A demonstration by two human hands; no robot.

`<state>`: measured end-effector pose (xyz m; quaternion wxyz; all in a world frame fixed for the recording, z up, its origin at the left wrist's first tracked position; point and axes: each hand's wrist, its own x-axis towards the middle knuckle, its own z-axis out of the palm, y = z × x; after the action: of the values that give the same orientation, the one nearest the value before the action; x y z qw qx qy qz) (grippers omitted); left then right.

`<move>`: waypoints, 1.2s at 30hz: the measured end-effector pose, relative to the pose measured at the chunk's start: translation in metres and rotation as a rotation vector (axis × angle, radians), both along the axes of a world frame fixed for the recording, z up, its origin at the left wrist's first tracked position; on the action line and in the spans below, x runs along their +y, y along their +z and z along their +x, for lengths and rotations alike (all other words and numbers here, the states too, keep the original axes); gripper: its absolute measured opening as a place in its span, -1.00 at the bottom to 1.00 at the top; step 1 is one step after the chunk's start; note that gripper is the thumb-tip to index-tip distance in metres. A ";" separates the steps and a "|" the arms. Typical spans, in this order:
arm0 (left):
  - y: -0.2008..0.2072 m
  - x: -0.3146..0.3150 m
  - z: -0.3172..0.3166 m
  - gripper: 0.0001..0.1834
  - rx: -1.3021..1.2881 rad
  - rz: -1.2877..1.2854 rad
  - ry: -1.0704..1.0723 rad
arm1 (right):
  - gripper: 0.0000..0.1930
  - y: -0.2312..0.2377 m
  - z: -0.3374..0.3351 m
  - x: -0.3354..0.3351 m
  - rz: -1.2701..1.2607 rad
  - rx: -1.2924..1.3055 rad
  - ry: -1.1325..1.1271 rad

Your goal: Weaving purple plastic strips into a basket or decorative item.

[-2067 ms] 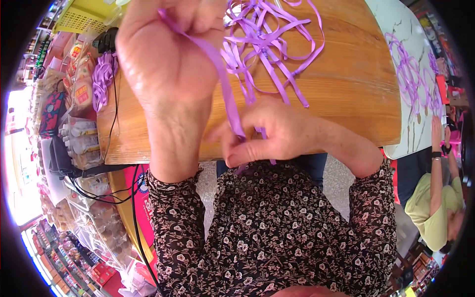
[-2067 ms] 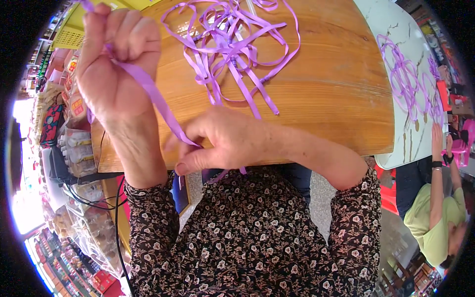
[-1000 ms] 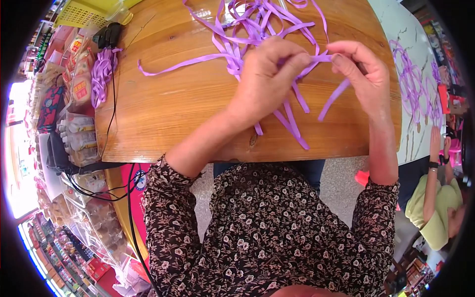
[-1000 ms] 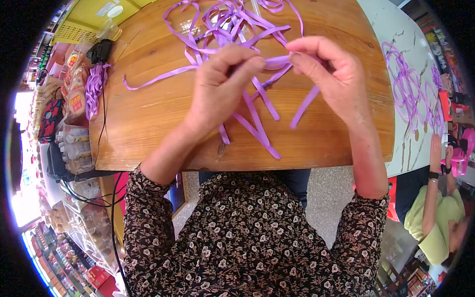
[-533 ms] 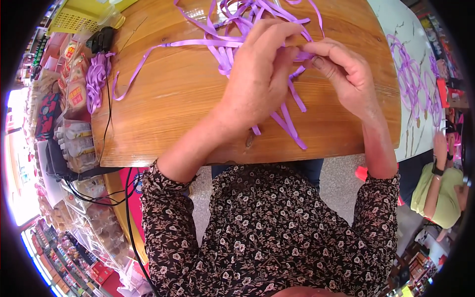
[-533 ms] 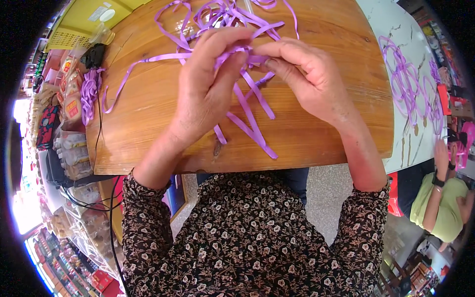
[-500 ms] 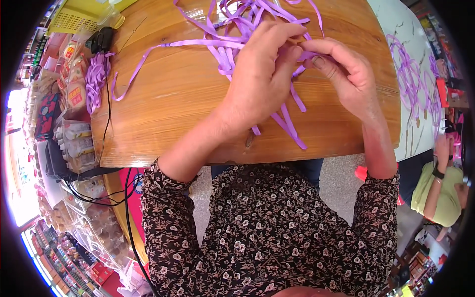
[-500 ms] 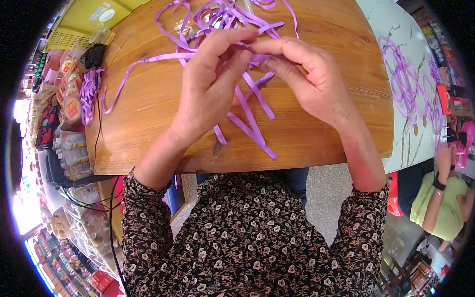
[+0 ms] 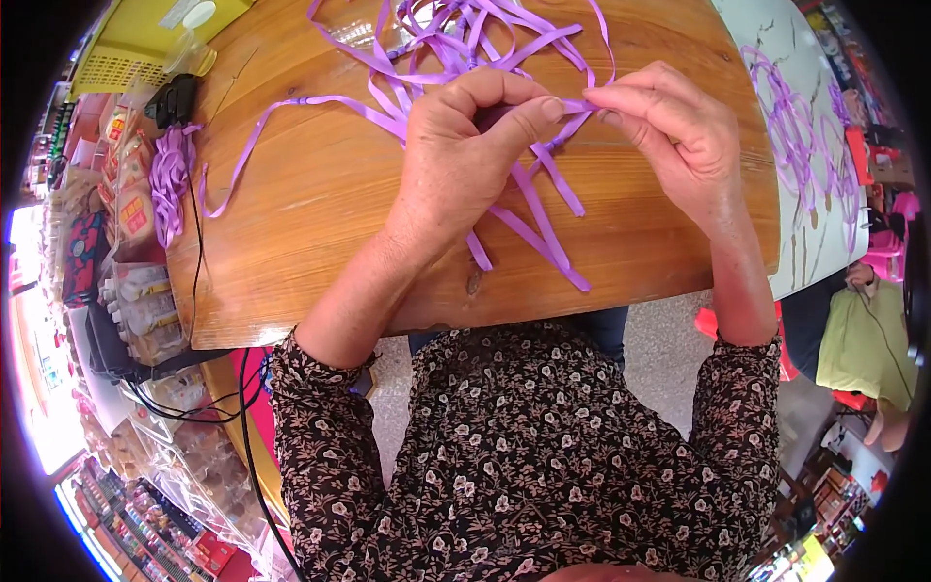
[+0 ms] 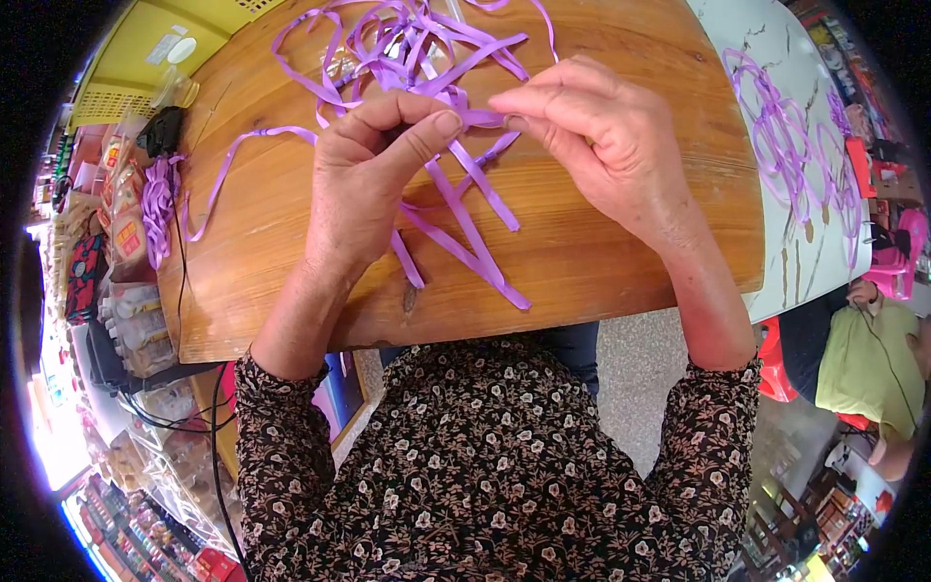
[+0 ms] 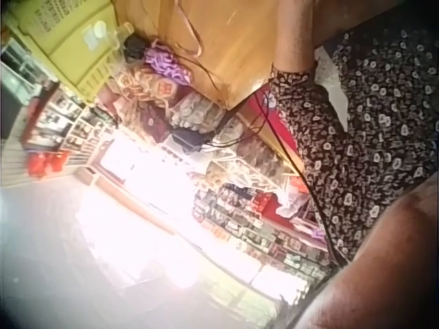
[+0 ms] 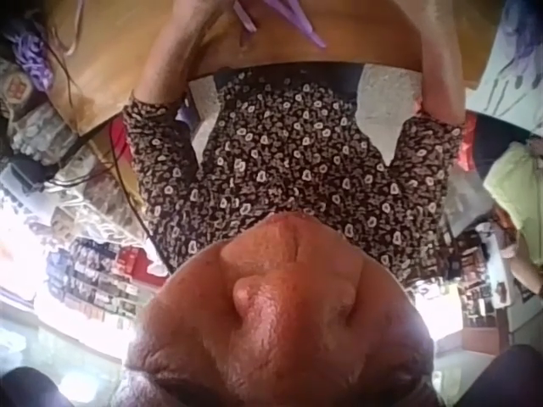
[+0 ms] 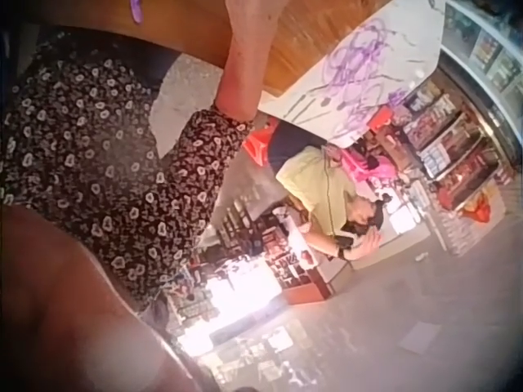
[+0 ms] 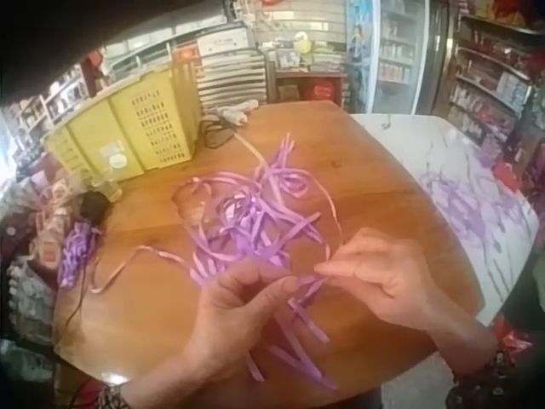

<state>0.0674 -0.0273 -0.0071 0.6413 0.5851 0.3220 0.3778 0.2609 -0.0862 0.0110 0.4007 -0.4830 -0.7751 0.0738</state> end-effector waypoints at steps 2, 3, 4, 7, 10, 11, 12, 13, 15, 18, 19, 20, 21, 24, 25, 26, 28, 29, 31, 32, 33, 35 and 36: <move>0.000 0.001 -0.001 -0.91 -0.048 0.051 -0.038 | -0.84 0.002 0.000 -0.001 0.006 -0.088 -0.005; -0.001 0.002 -0.002 -0.91 -0.048 0.049 -0.039 | -0.84 0.003 0.000 -0.001 0.014 -0.176 -0.007; -0.001 0.004 -0.003 -0.92 -0.032 0.075 -0.048 | -0.84 0.004 -0.001 -0.002 0.013 -0.176 -0.007; -0.007 0.010 -0.003 -0.93 0.013 0.159 -0.050 | -0.85 0.003 -0.003 -0.004 -0.081 -0.165 0.012; -0.009 0.013 -0.004 -0.93 0.029 0.251 -0.044 | -0.86 0.001 -0.002 -0.003 -0.406 0.123 0.132; -0.009 0.013 -0.004 -0.92 0.018 0.281 -0.049 | -0.85 0.000 -0.003 -0.004 -0.486 0.340 0.206; -0.007 0.011 -0.003 -0.92 0.019 0.282 -0.047 | -0.84 -0.001 -0.004 -0.005 -0.562 0.557 0.279; -0.003 0.008 0.000 -0.90 -0.084 0.112 -0.059 | -0.84 -0.005 -0.005 -0.005 -0.562 0.557 0.281; -0.001 0.002 0.000 -0.87 -0.187 -0.058 -0.074 | -0.77 -0.017 -0.007 -0.005 -0.681 0.965 0.417; -0.003 -0.006 0.001 -0.83 -0.318 -0.199 -0.102 | -0.71 -0.024 -0.015 -0.004 -0.729 1.228 0.451; -0.003 -0.011 0.004 -0.85 -0.354 -0.149 -0.051 | -0.71 -0.023 -0.015 -0.004 -0.727 1.227 0.448; -0.003 -0.015 0.006 -0.86 -0.387 -0.097 0.006 | -0.71 -0.021 -0.016 -0.003 -0.669 1.228 0.424; -0.003 -0.016 0.007 -0.86 -0.386 -0.096 0.008 | -0.70 -0.019 -0.018 -0.002 -0.610 1.229 0.399; -0.005 -0.018 0.009 -0.87 -0.417 0.136 0.030 | -0.71 -0.011 -0.029 -0.002 -0.461 0.938 0.166; -0.005 -0.018 0.009 -0.89 -0.393 0.098 0.060 | -0.71 -0.013 -0.030 -0.001 -0.463 0.940 0.167; -0.005 -0.018 0.009 -0.90 -0.371 0.060 0.088 | -0.70 -0.016 -0.030 0.001 -0.325 0.723 0.124; -0.003 -0.020 0.011 -0.91 -0.347 0.000 0.098 | -0.70 -0.017 -0.029 0.001 -0.191 0.506 0.079; -0.003 -0.021 0.011 -0.91 -0.321 -0.056 0.112 | -0.68 -0.016 -0.028 0.001 -0.098 0.337 0.042; -0.006 -0.020 0.011 -0.91 -0.286 -0.047 0.102 | -0.66 -0.014 -0.028 0.000 -0.008 0.170 0.006; -0.007 -0.020 0.011 -0.91 -0.253 -0.036 0.091 | -0.66 -0.014 -0.031 -0.001 0.040 0.119 -0.033; -0.008 -0.020 0.012 -0.91 -0.251 -0.039 0.091 | -0.66 -0.014 -0.033 -0.002 0.089 0.069 -0.071; -0.009 -0.020 0.012 -0.89 -0.244 -0.024 0.137 | -0.67 -0.015 -0.038 -0.001 0.108 0.067 -0.083; -0.009 -0.020 0.013 -0.89 -0.239 -0.029 0.138 | -0.68 -0.016 -0.041 0.000 0.131 0.064 -0.096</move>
<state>0.0802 -0.0470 -0.0156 0.6560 0.5030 0.2880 0.4834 0.2203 -0.0866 -0.0047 0.4590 -0.4896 -0.7411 0.0190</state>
